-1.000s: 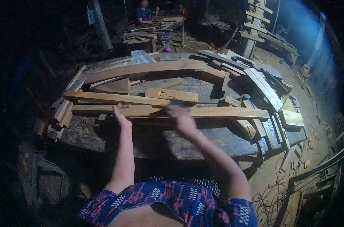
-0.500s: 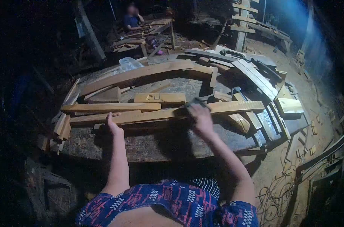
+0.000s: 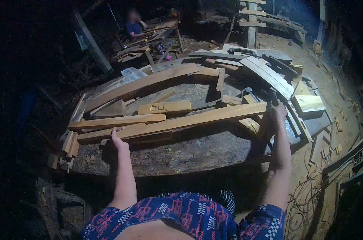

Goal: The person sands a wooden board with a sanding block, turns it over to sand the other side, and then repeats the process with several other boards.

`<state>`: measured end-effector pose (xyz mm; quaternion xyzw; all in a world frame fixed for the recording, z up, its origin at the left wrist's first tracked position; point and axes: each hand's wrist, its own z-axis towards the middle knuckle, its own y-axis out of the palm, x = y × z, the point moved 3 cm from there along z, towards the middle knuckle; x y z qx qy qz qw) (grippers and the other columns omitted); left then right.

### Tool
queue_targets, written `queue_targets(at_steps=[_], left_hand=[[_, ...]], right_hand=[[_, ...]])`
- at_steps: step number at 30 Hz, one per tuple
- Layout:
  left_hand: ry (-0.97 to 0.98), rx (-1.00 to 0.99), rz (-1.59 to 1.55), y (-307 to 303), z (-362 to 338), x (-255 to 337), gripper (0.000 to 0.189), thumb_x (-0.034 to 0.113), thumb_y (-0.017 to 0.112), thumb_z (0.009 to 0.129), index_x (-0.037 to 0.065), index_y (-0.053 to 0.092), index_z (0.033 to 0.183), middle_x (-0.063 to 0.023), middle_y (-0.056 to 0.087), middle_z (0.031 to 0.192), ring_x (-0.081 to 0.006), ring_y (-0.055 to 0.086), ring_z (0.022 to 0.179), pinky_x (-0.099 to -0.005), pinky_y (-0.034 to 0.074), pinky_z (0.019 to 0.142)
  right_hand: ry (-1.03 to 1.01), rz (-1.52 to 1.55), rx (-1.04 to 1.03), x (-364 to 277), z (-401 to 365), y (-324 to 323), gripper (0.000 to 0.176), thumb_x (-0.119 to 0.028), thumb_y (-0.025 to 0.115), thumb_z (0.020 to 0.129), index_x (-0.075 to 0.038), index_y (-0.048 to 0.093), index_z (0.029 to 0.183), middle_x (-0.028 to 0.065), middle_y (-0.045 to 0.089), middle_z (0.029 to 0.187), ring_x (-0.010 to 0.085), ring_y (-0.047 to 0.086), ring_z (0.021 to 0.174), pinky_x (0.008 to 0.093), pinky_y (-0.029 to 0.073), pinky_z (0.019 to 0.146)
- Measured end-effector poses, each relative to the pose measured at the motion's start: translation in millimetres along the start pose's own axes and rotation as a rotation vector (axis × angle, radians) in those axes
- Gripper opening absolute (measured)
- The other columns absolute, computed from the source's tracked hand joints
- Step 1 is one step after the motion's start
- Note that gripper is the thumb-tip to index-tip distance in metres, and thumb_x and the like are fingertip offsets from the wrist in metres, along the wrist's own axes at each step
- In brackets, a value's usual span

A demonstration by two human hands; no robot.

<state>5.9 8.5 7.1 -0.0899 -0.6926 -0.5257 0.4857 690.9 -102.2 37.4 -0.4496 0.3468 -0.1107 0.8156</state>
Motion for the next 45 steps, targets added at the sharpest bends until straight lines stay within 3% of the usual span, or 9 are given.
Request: queue_targets(at_steps=[6, 11, 13, 16, 20, 25, 26, 36, 45], left_hand=[[-0.056, -0.031, -0.061, -3, 2, -5, 0.019, 0.021, 0.054, 0.076, 0.007, 0.045, 0.085, -0.0044, 0.047, 0.069, -0.0207, 0.052, 0.067, -0.0345, 0.046, 0.065], [-0.013, -0.042, -0.052, 1, -1, -2, 0.018, 0.024, 0.054, 0.077, 0.008, 0.047, 0.08, -0.003, 0.047, 0.068, -0.02, 0.053, 0.068, -0.0338, 0.045, 0.067], [-0.018, -0.066, -0.056, 1, -3, -2, 0.018, 0.024, 0.054, 0.077, 0.008, 0.047, 0.079, -0.0029, 0.047, 0.068, -0.0199, 0.053, 0.068, -0.0337, 0.045, 0.068], [-0.032, -0.069, -0.069, 0, -2, -2, 0.018, 0.025, 0.054, 0.076, 0.008, 0.047, 0.078, -0.003, 0.048, 0.067, -0.0197, 0.053, 0.067, -0.0336, 0.044, 0.069], [-0.017, -0.08, -0.041, 3, -7, 2, 0.019, 0.025, 0.055, 0.076, 0.008, 0.047, 0.077, -0.0034, 0.049, 0.068, -0.0196, 0.054, 0.066, -0.0329, 0.044, 0.068], [-0.047, 0.013, -0.035, 5, -9, 3, 0.019, 0.025, 0.056, 0.075, 0.009, 0.046, 0.078, -0.0031, 0.05, 0.068, -0.0195, 0.055, 0.067, -0.0327, 0.044, 0.065], [-0.042, -0.025, -0.044, 3, -8, 1, 0.019, 0.025, 0.056, 0.075, 0.009, 0.046, 0.078, -0.0028, 0.049, 0.068, -0.0195, 0.055, 0.067, -0.033, 0.045, 0.065], [-0.093, -0.015, -0.054, -2, -1, -3, 0.019, 0.026, 0.055, 0.076, 0.009, 0.047, 0.081, -0.0026, 0.048, 0.067, -0.0211, 0.055, 0.069, -0.0343, 0.045, 0.065], [-0.021, -0.049, -0.086, -4, 3, -7, 0.02, 0.028, 0.047, 0.08, 0.008, 0.048, 0.083, -0.0049, 0.05, 0.069, -0.0207, 0.054, 0.068, -0.0343, 0.045, 0.067]], right_hand=[[-0.027, 0.149, -0.11, -29, -25, 0, 0.038, -0.021, 0.054, 0.065, -0.007, 0.053, 0.101, 0.0135, 0.054, 0.099, 0.0301, 0.048, 0.095, 0.0396, 0.038, 0.079], [-0.643, 0.095, 0.078, -31, -56, 37, 0.044, -0.009, 0.055, 0.06, -0.003, 0.053, 0.103, 0.0168, 0.052, 0.106, 0.0319, 0.047, 0.101, 0.0328, 0.036, 0.087], [-0.532, 0.554, -0.153, -4, -32, 45, 0.046, -0.009, 0.057, 0.061, -0.003, 0.05, 0.107, 0.017, 0.051, 0.107, 0.0315, 0.046, 0.102, 0.032, 0.037, 0.086], [-0.132, 0.308, -0.069, -16, -41, -30, 0.045, -0.019, 0.054, 0.07, -0.001, 0.047, 0.111, 0.0193, 0.05, 0.108, 0.0321, 0.047, 0.101, 0.0333, 0.037, 0.086], [0.145, 0.159, 0.001, 39, -3, 23, 0.053, -0.026, 0.06, 0.067, -0.004, 0.045, 0.112, 0.0184, 0.05, 0.107, 0.0318, 0.046, 0.103, 0.0375, 0.036, 0.086], [-0.49, -0.127, 0.192, -16, -52, 14, 0.047, -0.014, 0.058, 0.057, -0.003, 0.053, 0.102, 0.0175, 0.054, 0.097, 0.0329, 0.049, 0.094, 0.0357, 0.04, 0.08], [-0.271, 0.209, 0.023, -46, -69, 6, 0.051, -0.012, 0.061, 0.054, -0.004, 0.052, 0.104, 0.0156, 0.052, 0.103, 0.0315, 0.048, 0.098, 0.0351, 0.039, 0.083], [-0.968, 0.209, -0.226, -208, -190, 21, 0.055, -0.011, 0.049, 0.07, -0.018, 0.038, 0.123, 0.008, 0.036, 0.126, 0.0243, 0.031, 0.118, 0.0381, 0.023, 0.097], [-0.157, 0.502, -0.019, 4, -30, 7, 0.036, -0.014, 0.058, 0.066, -0.006, 0.053, 0.101, 0.015, 0.056, 0.096, 0.0279, 0.054, 0.088, 0.0309, 0.041, 0.076]])
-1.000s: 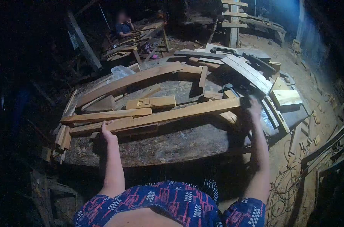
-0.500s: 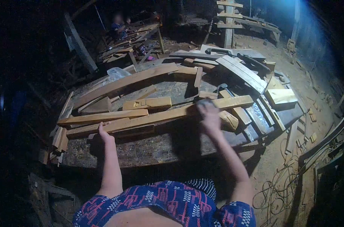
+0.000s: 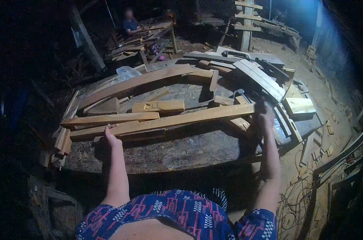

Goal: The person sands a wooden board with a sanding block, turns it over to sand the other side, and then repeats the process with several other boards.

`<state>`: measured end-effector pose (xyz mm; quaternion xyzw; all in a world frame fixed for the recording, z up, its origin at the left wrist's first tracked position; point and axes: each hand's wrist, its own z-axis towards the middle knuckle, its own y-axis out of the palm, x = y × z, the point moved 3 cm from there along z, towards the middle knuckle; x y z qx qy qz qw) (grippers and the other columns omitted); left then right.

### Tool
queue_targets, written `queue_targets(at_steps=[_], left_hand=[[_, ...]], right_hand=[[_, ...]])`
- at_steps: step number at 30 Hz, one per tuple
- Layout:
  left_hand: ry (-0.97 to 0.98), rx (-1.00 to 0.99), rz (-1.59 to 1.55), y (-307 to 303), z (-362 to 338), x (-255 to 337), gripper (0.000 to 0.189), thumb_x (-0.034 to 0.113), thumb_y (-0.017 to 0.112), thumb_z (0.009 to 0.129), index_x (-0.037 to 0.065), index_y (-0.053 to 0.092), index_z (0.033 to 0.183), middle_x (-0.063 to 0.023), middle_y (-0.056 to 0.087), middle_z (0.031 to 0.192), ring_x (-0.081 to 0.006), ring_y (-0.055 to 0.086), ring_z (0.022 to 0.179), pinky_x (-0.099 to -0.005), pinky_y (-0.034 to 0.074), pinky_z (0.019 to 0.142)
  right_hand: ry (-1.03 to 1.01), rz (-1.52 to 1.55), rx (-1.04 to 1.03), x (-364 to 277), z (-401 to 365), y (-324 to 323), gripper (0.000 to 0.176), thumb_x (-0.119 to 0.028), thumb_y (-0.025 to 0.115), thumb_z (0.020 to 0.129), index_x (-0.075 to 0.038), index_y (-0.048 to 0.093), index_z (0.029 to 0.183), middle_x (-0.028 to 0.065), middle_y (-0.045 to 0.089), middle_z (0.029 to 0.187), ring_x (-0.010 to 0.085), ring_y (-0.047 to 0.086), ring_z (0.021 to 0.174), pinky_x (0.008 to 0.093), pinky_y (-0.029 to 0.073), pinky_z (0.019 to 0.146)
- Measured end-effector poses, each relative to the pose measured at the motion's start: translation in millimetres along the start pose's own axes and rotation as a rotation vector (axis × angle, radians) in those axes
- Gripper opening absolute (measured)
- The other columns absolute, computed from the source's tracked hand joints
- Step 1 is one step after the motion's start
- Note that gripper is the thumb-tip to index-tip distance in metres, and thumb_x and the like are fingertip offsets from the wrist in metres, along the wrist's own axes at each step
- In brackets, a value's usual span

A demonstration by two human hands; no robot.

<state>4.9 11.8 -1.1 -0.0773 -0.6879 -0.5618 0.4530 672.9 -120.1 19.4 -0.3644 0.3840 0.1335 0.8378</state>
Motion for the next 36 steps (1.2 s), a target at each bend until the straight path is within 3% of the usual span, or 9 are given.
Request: queue_targets(at_steps=[3, 9, 10, 11, 12, 19, 23, 32, 36], left_hand=[[0.052, -0.004, 0.059, 3, -5, 4, 0.023, 0.03, 0.047, 0.08, 0.008, 0.048, 0.085, -0.0056, 0.051, 0.069, -0.0214, 0.055, 0.067, -0.0351, 0.045, 0.067], [0.011, 0.04, 0.017, 0, -1, 0, 0.034, 0.039, 0.041, 0.083, 0.006, 0.046, 0.088, -0.0086, 0.052, 0.071, -0.0244, 0.055, 0.066, -0.0372, 0.045, 0.066], [0.005, 0.036, 0.005, 1, -1, 1, 0.038, 0.042, 0.038, 0.084, 0.005, 0.046, 0.088, -0.0092, 0.052, 0.071, -0.025, 0.055, 0.065, -0.0379, 0.046, 0.065], [0.002, 0.033, -0.007, 2, -2, 3, 0.042, 0.045, 0.036, 0.084, 0.004, 0.046, 0.088, -0.0098, 0.052, 0.071, -0.0256, 0.055, 0.065, -0.0386, 0.046, 0.065], [0.018, 0.053, 0.022, 3, -3, 4, 0.048, 0.048, 0.031, 0.084, 0.003, 0.045, 0.088, -0.0109, 0.052, 0.071, -0.0264, 0.055, 0.064, -0.0395, 0.047, 0.064], [-0.099, -0.01, -0.19, 9, -13, 9, 0.052, 0.049, 0.026, 0.085, 0.001, 0.043, 0.093, -0.0154, 0.052, 0.081, -0.0286, 0.054, 0.075, -0.0429, 0.044, 0.072], [0.032, -0.112, -0.077, 10, -16, 25, 0.053, 0.05, 0.026, 0.084, 0.001, 0.043, 0.095, -0.0148, 0.052, 0.085, -0.0272, 0.053, 0.076, -0.0414, 0.042, 0.076], [0.083, -0.09, 0.099, 13, -22, 19, 0.052, 0.052, 0.031, 0.083, 0.003, 0.045, 0.094, -0.0115, 0.053, 0.08, -0.0242, 0.053, 0.074, -0.0372, 0.041, 0.074], [-0.01, 0.021, 0.065, 5, -8, 3, 0.037, 0.043, 0.045, 0.08, 0.007, 0.046, 0.088, -0.0076, 0.053, 0.069, -0.0219, 0.053, 0.067, -0.0355, 0.042, 0.067]], right_hand=[[0.203, -0.137, 0.037, -2, -6, -6, 0.04, -0.022, 0.057, 0.065, -0.008, 0.053, 0.102, 0.0151, 0.052, 0.105, 0.0266, 0.05, 0.096, 0.0311, 0.04, 0.077], [-0.216, -0.372, -0.141, -49, -56, 81, 0.079, -0.016, 0.072, 0.052, -0.009, 0.036, 0.121, 0.0101, 0.037, 0.122, 0.03, 0.033, 0.113, 0.0371, 0.027, 0.093], [-0.425, -0.372, -0.086, -95, -85, 95, 0.079, -0.004, 0.067, 0.052, -0.007, 0.033, 0.122, 0.0113, 0.038, 0.121, 0.0305, 0.035, 0.109, 0.0364, 0.027, 0.093], [-0.242, -0.228, -0.24, -151, -105, 104, 0.077, 0.001, 0.063, 0.05, -0.01, 0.036, 0.121, 0.0112, 0.038, 0.121, 0.0302, 0.036, 0.107, 0.0374, 0.028, 0.092], [-0.655, -0.239, -0.186, -185, -121, 118, 0.072, -0.002, 0.064, 0.049, -0.011, 0.042, 0.118, 0.0118, 0.041, 0.118, 0.0297, 0.037, 0.108, 0.0379, 0.029, 0.09], [-1.016, 0.107, -0.541, -365, -220, 258, 0.051, -0.021, 0.059, 0.065, -0.01, 0.046, 0.113, 0.0148, 0.044, 0.113, 0.0306, 0.037, 0.11, 0.041, 0.027, 0.092], [-0.931, 0.33, -0.75, -419, -233, 325, 0.052, -0.023, 0.057, 0.068, -0.007, 0.043, 0.115, 0.0137, 0.044, 0.115, 0.0272, 0.036, 0.112, 0.0387, 0.026, 0.095], [-1.085, 0.034, -0.696, -347, -203, 233, 0.05, -0.01, 0.049, 0.069, -0.01, 0.041, 0.119, 0.0113, 0.037, 0.125, 0.0279, 0.034, 0.115, 0.0367, 0.023, 0.098], [-0.582, 0.088, -0.57, -193, -115, 174, 0.05, 0.005, 0.045, 0.064, -0.007, 0.048, 0.112, 0.0114, 0.041, 0.122, 0.0263, 0.034, 0.117, 0.0365, 0.025, 0.098]])
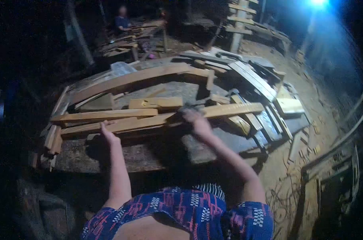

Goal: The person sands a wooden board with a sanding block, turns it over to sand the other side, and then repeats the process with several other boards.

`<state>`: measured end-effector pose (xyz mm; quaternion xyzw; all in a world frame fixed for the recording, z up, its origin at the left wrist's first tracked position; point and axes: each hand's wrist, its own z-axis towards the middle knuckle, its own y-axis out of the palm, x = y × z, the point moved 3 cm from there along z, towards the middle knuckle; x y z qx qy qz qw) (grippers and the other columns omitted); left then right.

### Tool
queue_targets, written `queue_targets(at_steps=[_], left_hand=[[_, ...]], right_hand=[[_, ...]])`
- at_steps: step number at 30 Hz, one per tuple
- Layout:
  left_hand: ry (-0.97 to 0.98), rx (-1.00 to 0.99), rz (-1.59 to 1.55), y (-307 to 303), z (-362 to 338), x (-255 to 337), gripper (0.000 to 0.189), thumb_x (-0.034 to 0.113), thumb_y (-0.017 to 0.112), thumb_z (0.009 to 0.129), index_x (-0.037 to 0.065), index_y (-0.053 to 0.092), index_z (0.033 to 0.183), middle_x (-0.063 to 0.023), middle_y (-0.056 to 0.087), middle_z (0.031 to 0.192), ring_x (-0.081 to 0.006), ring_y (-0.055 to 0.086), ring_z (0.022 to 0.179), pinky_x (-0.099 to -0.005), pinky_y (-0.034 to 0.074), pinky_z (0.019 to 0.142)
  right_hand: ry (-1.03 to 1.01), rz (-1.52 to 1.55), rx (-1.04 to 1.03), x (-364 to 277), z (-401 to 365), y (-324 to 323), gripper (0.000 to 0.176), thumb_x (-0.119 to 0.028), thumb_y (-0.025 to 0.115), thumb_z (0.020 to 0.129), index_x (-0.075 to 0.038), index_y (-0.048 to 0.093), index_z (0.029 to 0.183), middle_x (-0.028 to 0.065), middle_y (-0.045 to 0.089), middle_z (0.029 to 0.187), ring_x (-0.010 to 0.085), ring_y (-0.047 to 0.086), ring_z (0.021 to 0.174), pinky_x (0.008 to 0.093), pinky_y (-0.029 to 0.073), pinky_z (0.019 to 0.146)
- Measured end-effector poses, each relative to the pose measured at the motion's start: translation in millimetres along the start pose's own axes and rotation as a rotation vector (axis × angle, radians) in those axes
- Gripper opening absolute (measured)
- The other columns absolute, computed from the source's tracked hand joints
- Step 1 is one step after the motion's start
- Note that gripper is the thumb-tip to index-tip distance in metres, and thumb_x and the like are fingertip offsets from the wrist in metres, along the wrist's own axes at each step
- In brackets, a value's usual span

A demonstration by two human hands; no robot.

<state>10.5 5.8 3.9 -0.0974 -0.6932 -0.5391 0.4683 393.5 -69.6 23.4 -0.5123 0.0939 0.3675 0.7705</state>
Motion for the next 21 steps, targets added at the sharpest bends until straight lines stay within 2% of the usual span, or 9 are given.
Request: queue_targets(at_steps=[1, 3, 4, 5, 7, 11, 15, 17, 21], left_hand=[[0.017, -0.007, -0.034, 2, -1, 0, 0.032, 0.038, 0.048, 0.079, 0.007, 0.046, 0.085, -0.0067, 0.053, 0.069, -0.0221, 0.055, 0.068, -0.0357, 0.043, 0.065], [0.001, -0.005, -0.011, -3, 5, -3, 0.025, 0.029, 0.055, 0.076, 0.007, 0.048, 0.085, -0.0055, 0.051, 0.069, -0.0197, 0.054, 0.064, -0.0325, 0.044, 0.066], [-0.02, -0.024, 0.005, -3, 6, -4, 0.025, 0.029, 0.055, 0.076, 0.007, 0.048, 0.085, -0.0055, 0.051, 0.069, -0.0197, 0.054, 0.064, -0.0325, 0.044, 0.066], [0.031, -0.025, 0.046, -3, 5, -1, 0.023, 0.027, 0.056, 0.075, 0.007, 0.049, 0.083, -0.0055, 0.051, 0.069, -0.0199, 0.054, 0.064, -0.0326, 0.044, 0.066], [0.083, -0.041, 0.09, 3, -1, 5, 0.022, 0.025, 0.057, 0.074, 0.006, 0.049, 0.081, -0.0055, 0.051, 0.07, -0.0201, 0.055, 0.064, -0.0327, 0.045, 0.066], [0.063, 0.044, 0.062, 3, 1, 5, 0.02, 0.023, 0.058, 0.072, 0.006, 0.048, 0.076, -0.0051, 0.051, 0.071, -0.0207, 0.055, 0.067, -0.0341, 0.045, 0.064], [0.049, 0.017, 0.088, 1, 4, 2, 0.019, 0.024, 0.056, 0.074, 0.008, 0.045, 0.072, -0.0045, 0.049, 0.068, -0.0214, 0.054, 0.068, -0.0345, 0.043, 0.068], [0.021, -0.063, 0.088, -1, 7, -1, 0.018, 0.023, 0.052, 0.077, 0.009, 0.044, 0.07, -0.004, 0.049, 0.067, -0.0207, 0.054, 0.069, -0.0337, 0.042, 0.069], [-0.01, -0.086, 0.12, 9, -6, 6, 0.021, 0.028, 0.049, 0.079, 0.01, 0.044, 0.069, -0.0049, 0.054, 0.07, -0.0195, 0.053, 0.074, -0.034, 0.04, 0.071]], right_hand=[[0.217, 0.0, 0.083, 18, -16, -39, 0.043, 0.001, 0.048, 0.067, -0.005, 0.049, 0.11, 0.0116, 0.042, 0.121, 0.0258, 0.036, 0.115, 0.0359, 0.027, 0.096], [0.15, -0.316, 0.268, 85, -42, -97, 0.036, -0.016, 0.06, 0.066, -0.005, 0.054, 0.1, 0.0141, 0.056, 0.096, 0.0308, 0.05, 0.094, 0.0369, 0.04, 0.08], [0.273, -0.048, 0.348, 47, -49, -131, 0.039, -0.021, 0.064, 0.061, -0.006, 0.055, 0.097, 0.0139, 0.057, 0.089, 0.0312, 0.053, 0.086, 0.0381, 0.041, 0.074], [0.534, -0.197, 0.412, 50, -61, -145, 0.045, -0.024, 0.065, 0.06, -0.008, 0.054, 0.1, 0.0134, 0.055, 0.094, 0.0296, 0.051, 0.089, 0.0372, 0.041, 0.076], [0.725, -0.382, 0.432, 111, -72, -131, 0.054, -0.024, 0.067, 0.056, -0.009, 0.052, 0.106, 0.0124, 0.053, 0.1, 0.0289, 0.049, 0.092, 0.0374, 0.04, 0.077], [0.236, -0.366, 0.299, 32, -31, -60, 0.045, -0.005, 0.056, 0.058, -0.007, 0.054, 0.103, 0.0116, 0.048, 0.113, 0.0271, 0.041, 0.108, 0.0363, 0.032, 0.091], [-0.082, -0.312, 0.05, -62, -20, -10, 0.054, -0.007, 0.054, 0.063, -0.011, 0.044, 0.116, 0.0099, 0.038, 0.124, 0.0248, 0.031, 0.118, 0.0383, 0.026, 0.096], [-0.16, -0.292, 0.015, -41, -24, -24, 0.053, -0.005, 0.053, 0.064, -0.011, 0.045, 0.115, 0.0095, 0.039, 0.123, 0.0255, 0.033, 0.116, 0.0381, 0.026, 0.096], [0.097, -0.397, 0.252, 71, -50, -105, 0.049, -0.012, 0.06, 0.063, -0.008, 0.05, 0.111, 0.0113, 0.05, 0.11, 0.0264, 0.043, 0.108, 0.0371, 0.031, 0.093]])
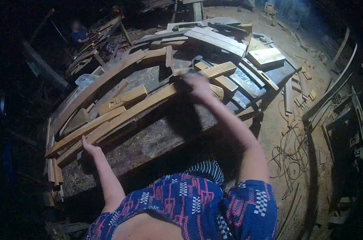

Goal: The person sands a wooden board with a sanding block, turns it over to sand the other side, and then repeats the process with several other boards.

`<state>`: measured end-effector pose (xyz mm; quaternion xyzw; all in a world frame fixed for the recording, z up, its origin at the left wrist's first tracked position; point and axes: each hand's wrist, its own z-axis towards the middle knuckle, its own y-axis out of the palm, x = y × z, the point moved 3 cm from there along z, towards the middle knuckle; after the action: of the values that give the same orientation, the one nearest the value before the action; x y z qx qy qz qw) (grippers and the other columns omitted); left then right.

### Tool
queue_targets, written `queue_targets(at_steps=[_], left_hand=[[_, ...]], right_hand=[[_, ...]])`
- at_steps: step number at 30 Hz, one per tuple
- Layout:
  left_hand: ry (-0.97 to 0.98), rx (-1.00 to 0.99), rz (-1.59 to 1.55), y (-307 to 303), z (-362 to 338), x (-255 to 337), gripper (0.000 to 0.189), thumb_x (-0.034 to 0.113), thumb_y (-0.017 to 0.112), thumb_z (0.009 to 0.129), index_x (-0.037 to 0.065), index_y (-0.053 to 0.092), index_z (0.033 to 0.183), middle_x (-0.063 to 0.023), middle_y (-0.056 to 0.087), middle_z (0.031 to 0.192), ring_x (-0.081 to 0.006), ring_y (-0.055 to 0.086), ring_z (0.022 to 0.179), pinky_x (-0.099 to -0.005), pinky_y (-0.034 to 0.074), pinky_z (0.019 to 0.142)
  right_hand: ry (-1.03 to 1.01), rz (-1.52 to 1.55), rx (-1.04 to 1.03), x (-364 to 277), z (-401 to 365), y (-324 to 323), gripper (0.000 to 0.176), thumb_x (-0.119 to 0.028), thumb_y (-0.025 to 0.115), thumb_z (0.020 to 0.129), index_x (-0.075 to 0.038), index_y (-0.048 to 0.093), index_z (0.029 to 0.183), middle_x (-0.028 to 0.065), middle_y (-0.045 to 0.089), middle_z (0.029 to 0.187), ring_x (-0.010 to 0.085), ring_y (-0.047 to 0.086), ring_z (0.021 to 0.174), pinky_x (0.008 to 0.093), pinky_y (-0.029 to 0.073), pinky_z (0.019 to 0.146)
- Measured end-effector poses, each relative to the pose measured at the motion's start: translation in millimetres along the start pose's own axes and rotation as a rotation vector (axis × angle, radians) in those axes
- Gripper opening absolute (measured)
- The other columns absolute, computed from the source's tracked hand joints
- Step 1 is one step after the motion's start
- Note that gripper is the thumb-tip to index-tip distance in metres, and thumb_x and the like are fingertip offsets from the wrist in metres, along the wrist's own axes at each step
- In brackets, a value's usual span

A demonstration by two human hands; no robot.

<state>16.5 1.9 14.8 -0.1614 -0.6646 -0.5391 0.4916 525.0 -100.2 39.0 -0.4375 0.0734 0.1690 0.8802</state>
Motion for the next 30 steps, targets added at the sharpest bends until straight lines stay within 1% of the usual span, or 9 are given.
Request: queue_targets(at_steps=[5, 11, 16, 20, 22, 24, 27, 29, 30], left_hand=[[-0.032, 0.055, 0.037, -3, 0, -1, 0.022, 0.031, 0.051, 0.077, 0.01, 0.046, 0.072, -0.0055, 0.056, 0.073, -0.0195, 0.054, 0.075, -0.0336, 0.039, 0.074], [-0.023, 0.106, 0.012, -3, 2, -1, 0.023, 0.033, 0.052, 0.076, 0.011, 0.047, 0.076, -0.0059, 0.056, 0.076, -0.0205, 0.053, 0.076, -0.0333, 0.039, 0.074], [-0.057, 0.141, -0.021, -2, 0, -4, 0.023, 0.033, 0.052, 0.076, 0.01, 0.046, 0.075, -0.0065, 0.056, 0.076, -0.0208, 0.053, 0.075, -0.0333, 0.039, 0.075], [-0.028, 0.06, -0.002, 1, 0, -1, 0.023, 0.032, 0.051, 0.076, 0.01, 0.046, 0.072, -0.0064, 0.056, 0.075, -0.0203, 0.053, 0.073, -0.0329, 0.039, 0.074], [-0.009, 0.088, -0.003, 0, -1, 0, 0.022, 0.031, 0.051, 0.077, 0.01, 0.046, 0.071, -0.0059, 0.056, 0.073, -0.0198, 0.052, 0.072, -0.0325, 0.039, 0.073], [0.035, 0.101, 0.021, -12, 13, -7, 0.022, 0.03, 0.052, 0.077, 0.01, 0.046, 0.07, -0.0051, 0.054, 0.068, -0.0189, 0.053, 0.071, -0.0317, 0.04, 0.07], [0.021, 0.146, -0.011, -4, 5, -2, 0.022, 0.03, 0.053, 0.075, 0.01, 0.047, 0.069, -0.0035, 0.053, 0.068, -0.0177, 0.053, 0.072, -0.0315, 0.04, 0.068], [0.045, 0.138, 0.031, -1, 1, 1, 0.021, 0.031, 0.053, 0.075, 0.01, 0.05, 0.074, -0.0036, 0.054, 0.074, -0.0177, 0.053, 0.074, -0.0318, 0.04, 0.07], [0.046, 0.154, 0.029, -2, 4, -1, 0.021, 0.031, 0.053, 0.075, 0.01, 0.05, 0.074, -0.0036, 0.054, 0.074, -0.0177, 0.053, 0.074, -0.0318, 0.04, 0.07]], right_hand=[[0.669, -0.253, -0.012, 125, -23, -55, 0.059, -0.033, 0.055, 0.065, -0.01, 0.042, 0.118, 0.0087, 0.044, 0.119, 0.0226, 0.042, 0.11, 0.0375, 0.033, 0.089], [0.863, -0.413, -0.106, 116, -12, -48, 0.048, -0.026, 0.05, 0.069, -0.012, 0.045, 0.115, 0.0059, 0.038, 0.125, 0.0239, 0.034, 0.116, 0.0387, 0.031, 0.091], [0.344, -0.319, -0.074, 67, -33, -17, 0.058, -0.02, 0.059, 0.064, -0.015, 0.042, 0.119, 0.0053, 0.031, 0.13, 0.0239, 0.033, 0.117, 0.0386, 0.029, 0.094], [0.102, -0.146, 0.062, 100, -26, -20, 0.043, -0.017, 0.058, 0.064, -0.009, 0.053, 0.106, 0.014, 0.052, 0.106, 0.0294, 0.047, 0.101, 0.0334, 0.039, 0.083], [0.572, -0.021, 0.048, 78, -16, -72, 0.029, -0.017, 0.056, 0.064, -0.006, 0.057, 0.091, 0.0164, 0.056, 0.095, 0.0291, 0.053, 0.089, 0.0319, 0.041, 0.075], [0.655, -0.188, 0.125, 145, -23, -54, 0.029, -0.018, 0.052, 0.066, -0.008, 0.058, 0.093, 0.0155, 0.056, 0.097, 0.0295, 0.052, 0.091, 0.0345, 0.041, 0.076], [0.244, -0.562, 0.202, 179, -28, -27, 0.024, -0.018, 0.051, 0.067, -0.01, 0.061, 0.087, 0.015, 0.052, 0.106, 0.0297, 0.051, 0.092, 0.0377, 0.042, 0.077], [0.638, -0.542, -0.212, 148, -22, -29, 0.055, -0.027, 0.057, 0.065, -0.013, 0.044, 0.117, 0.0083, 0.041, 0.122, 0.0237, 0.038, 0.112, 0.0394, 0.035, 0.086], [0.623, -0.484, -0.079, 126, -21, -25, 0.06, -0.03, 0.059, 0.064, -0.011, 0.042, 0.118, 0.0079, 0.038, 0.125, 0.0245, 0.037, 0.113, 0.0403, 0.033, 0.087]])
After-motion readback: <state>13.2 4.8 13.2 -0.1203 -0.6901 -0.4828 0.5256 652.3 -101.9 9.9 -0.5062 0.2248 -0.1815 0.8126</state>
